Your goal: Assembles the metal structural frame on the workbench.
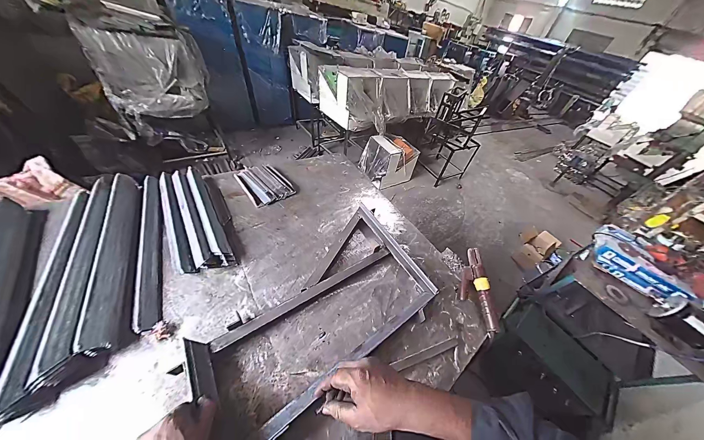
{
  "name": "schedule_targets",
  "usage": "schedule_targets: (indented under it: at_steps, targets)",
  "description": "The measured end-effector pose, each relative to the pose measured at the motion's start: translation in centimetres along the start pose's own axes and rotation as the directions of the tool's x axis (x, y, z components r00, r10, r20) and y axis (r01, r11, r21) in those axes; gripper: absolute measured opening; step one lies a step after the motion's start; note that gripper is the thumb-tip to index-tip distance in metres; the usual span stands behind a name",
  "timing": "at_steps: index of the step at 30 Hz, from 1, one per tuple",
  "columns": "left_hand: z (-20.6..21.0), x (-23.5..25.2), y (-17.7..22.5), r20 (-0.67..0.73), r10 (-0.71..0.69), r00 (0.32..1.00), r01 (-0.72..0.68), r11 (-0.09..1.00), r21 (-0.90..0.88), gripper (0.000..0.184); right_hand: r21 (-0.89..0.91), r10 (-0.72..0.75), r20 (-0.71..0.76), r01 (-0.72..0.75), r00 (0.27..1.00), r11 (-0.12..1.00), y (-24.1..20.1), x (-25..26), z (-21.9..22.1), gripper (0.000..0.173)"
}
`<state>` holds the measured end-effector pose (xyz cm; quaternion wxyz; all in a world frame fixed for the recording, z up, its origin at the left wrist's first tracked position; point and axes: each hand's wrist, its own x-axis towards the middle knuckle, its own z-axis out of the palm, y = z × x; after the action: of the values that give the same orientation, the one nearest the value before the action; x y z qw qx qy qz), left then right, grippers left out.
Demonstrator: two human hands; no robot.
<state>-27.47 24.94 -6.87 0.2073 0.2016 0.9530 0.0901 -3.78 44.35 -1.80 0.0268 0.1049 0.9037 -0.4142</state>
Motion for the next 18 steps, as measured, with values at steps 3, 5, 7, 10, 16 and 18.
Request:
schedule_targets:
  at_steps: [3,5,7,10,16,18]
  targets:
    - [-0.2,-0.2,0.6,-0.052,-0.009,0.999,0.004,0.995,-0.103,0.059,-0.163,-0.107,-0.123,0.086,0.987,0.983,0.3,0.1,0.3,0.024]
    - [-1.1,-0.9,0.9,-0.014,-0.054,0.998,0.052,0.994,-0.099,0.059,-0.23,-0.145,-0.133,0.112,0.98,0.967,0.5,0.0,0.8,0.024]
    - [-1.2,-1.5,0.5,0.008,-0.077,0.997,0.077,0.994,-0.079,0.056,-0.25,-0.185,-0.099,0.156,0.978,0.956,0.8,-0.4,1.3,0.025]
    - [-2.4,-0.8,-0.2,0.015,-0.008,1.0,0.008,1.0,-0.026,0.051,-0.246,-0.205,-0.072,0.182,0.976,0.952,1.2,0.0,1.3,0.027]
    - [-2.6,0.4,-0.6,0.057,0.103,0.993,-0.103,0.995,0.007,0.048,-0.414,-0.246,-0.083,0.191,0.966,0.89,1.3,1.1,0.9,0.038]
    - [-2.7,0.2,-0.5,0.058,0.091,0.994,-0.091,0.996,0.007,0.047,-0.455,-0.21,-0.014,0.18,0.978,0.872,1.9,1.9,0.9,0.05]
